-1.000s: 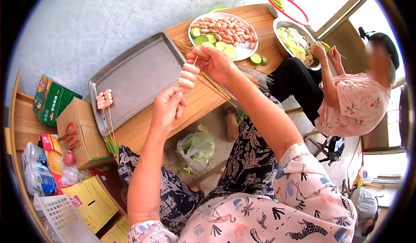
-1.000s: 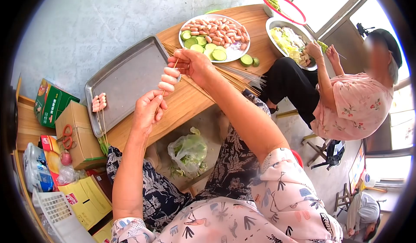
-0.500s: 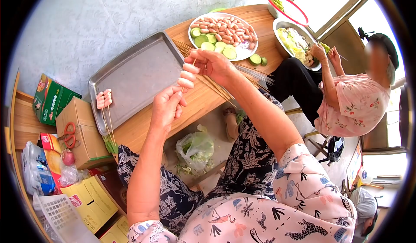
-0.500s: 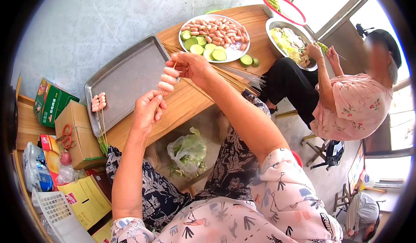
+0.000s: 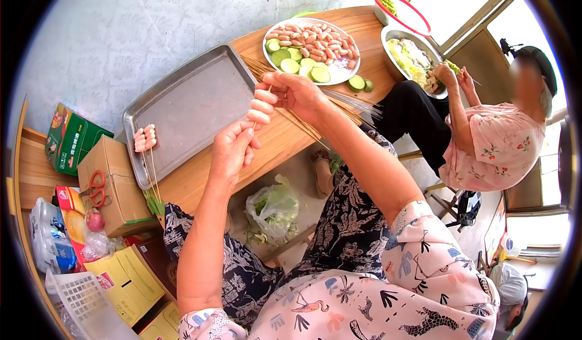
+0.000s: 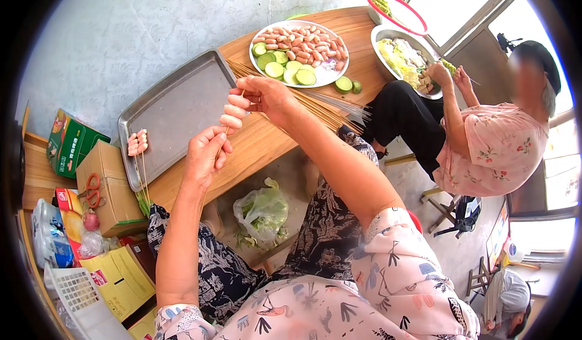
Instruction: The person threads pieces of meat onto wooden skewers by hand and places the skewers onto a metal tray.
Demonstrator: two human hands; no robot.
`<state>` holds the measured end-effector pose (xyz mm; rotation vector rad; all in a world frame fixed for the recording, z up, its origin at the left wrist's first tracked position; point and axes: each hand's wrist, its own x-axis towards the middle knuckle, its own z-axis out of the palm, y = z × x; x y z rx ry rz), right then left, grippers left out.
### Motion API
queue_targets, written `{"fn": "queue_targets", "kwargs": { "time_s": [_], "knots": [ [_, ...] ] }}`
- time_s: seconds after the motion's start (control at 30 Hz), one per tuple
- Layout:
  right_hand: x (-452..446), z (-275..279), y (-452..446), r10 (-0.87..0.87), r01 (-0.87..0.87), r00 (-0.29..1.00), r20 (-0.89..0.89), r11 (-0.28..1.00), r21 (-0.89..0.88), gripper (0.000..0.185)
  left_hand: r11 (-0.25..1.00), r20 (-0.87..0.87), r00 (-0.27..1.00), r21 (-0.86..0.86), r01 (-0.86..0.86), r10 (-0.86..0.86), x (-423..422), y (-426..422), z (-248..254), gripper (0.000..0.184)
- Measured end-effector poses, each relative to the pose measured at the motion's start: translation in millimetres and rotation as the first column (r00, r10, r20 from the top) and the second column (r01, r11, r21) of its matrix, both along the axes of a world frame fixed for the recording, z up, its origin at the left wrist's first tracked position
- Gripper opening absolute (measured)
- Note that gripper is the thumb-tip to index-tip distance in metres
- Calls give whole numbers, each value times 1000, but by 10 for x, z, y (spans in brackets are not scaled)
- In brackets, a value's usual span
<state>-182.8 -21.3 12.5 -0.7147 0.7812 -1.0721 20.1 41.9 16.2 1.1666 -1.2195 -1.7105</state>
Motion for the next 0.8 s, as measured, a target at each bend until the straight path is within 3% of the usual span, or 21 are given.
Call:
{"fn": "queue_targets", "kwargs": {
  "time_s": [0.23, 0.5, 0.57, 0.8],
  "knots": [
    [28, 31, 26, 70, -70, 998, 4, 997, -40, 17, 1000, -1, 1000, -2, 0, 0, 1, 1, -4, 18],
    [87, 83, 72, 95, -97, 995, -26, 994, -55, 24, 1000, -6, 1000, 3, -5, 5, 5, 1, -18, 17],
    [77, 7, 43, 224, -216, 973, 62, 969, -117, 28, 1000, -4, 1000, 8, -9, 9, 4, 3, -13, 17],
    [114, 101, 111, 206, -191, 967, 149, 975, -111, 32, 1000, -20, 1000, 3, -23, 23, -8, 4, 12, 16]
  ]
}}
